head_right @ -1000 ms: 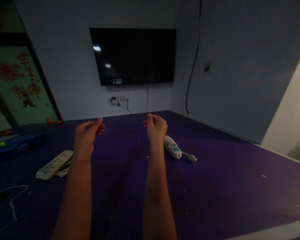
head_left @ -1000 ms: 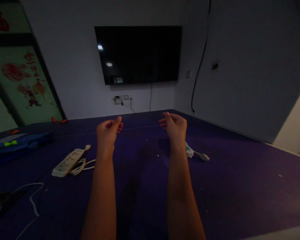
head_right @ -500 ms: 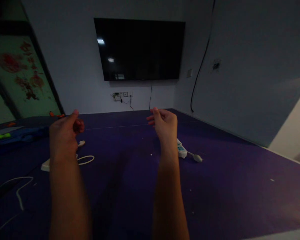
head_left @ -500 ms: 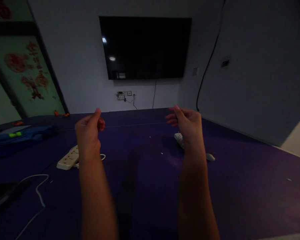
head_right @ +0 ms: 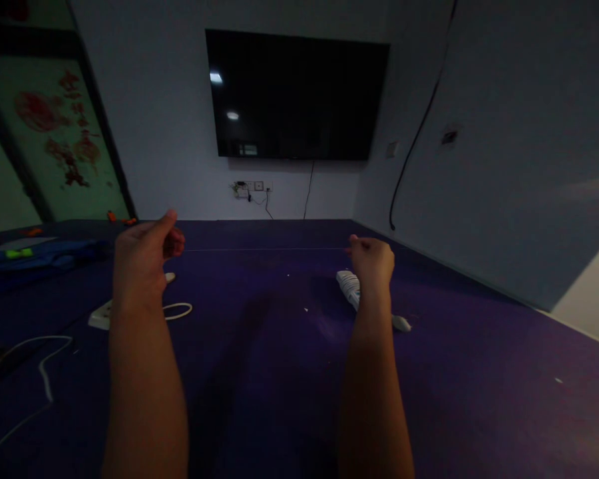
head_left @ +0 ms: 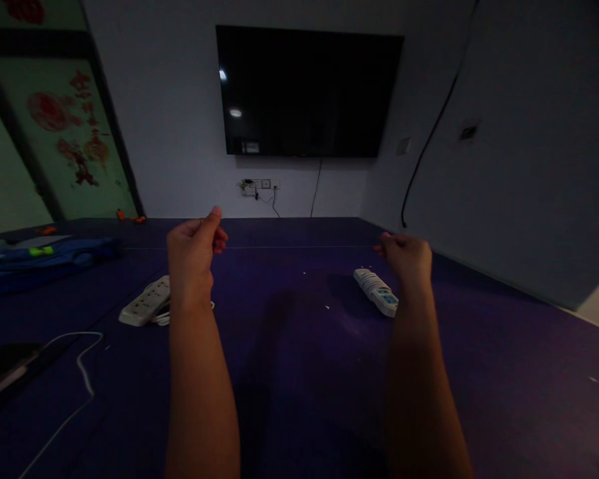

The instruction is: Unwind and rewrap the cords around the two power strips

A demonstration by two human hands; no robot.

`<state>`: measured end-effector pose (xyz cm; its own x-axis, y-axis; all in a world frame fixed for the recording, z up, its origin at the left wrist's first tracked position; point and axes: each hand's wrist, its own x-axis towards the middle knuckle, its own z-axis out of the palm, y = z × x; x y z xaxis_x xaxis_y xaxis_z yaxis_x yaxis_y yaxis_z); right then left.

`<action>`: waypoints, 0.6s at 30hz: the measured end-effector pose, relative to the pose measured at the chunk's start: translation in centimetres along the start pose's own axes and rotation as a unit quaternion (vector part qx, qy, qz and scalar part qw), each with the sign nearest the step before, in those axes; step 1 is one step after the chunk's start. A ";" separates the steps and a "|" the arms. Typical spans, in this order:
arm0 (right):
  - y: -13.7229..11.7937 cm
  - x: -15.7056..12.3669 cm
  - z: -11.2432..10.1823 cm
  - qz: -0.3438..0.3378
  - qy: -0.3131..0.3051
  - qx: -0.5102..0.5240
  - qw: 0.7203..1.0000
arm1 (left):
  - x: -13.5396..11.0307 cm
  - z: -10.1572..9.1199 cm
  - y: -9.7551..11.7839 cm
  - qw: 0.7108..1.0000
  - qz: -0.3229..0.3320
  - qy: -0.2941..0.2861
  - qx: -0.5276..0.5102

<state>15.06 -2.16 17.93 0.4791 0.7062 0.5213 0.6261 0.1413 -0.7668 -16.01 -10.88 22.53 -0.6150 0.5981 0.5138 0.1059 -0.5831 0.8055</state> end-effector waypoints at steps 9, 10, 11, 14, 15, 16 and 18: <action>8.1 0.9 4.5 0.142 -0.153 -0.206 0.956 | -0.2 0.0 0.2 1.000 0.002 -0.001 0.005; 8.6 0.5 4.9 0.162 -0.146 -0.224 0.950 | -0.3 0.0 0.3 1.000 0.002 -0.001 0.006; 9.0 0.2 5.3 0.183 -0.141 -0.245 0.941 | -0.3 -0.1 0.3 1.000 0.001 0.000 0.007; 10.1 -0.7 6.3 0.228 -0.145 -0.283 0.920 | -0.4 -0.1 0.4 1.000 0.003 0.002 0.013; 10.3 -0.9 6.6 0.236 -0.146 -0.287 0.917 | -0.4 -0.2 0.5 1.000 0.003 0.002 0.013; 10.5 -1.0 6.8 0.243 -0.142 -0.290 0.915 | -0.4 -0.2 0.5 1.000 0.004 0.002 0.013; 10.8 -1.2 7.0 0.250 -0.126 -0.296 0.913 | -0.3 -0.3 0.4 1.000 0.003 0.001 0.010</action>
<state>16.93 3.39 6.44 0.6865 0.7271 0.0007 0.6257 -0.5903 -0.5099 -16.00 -11.42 22.65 -0.6163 0.5930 0.5182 0.1246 -0.5763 0.8077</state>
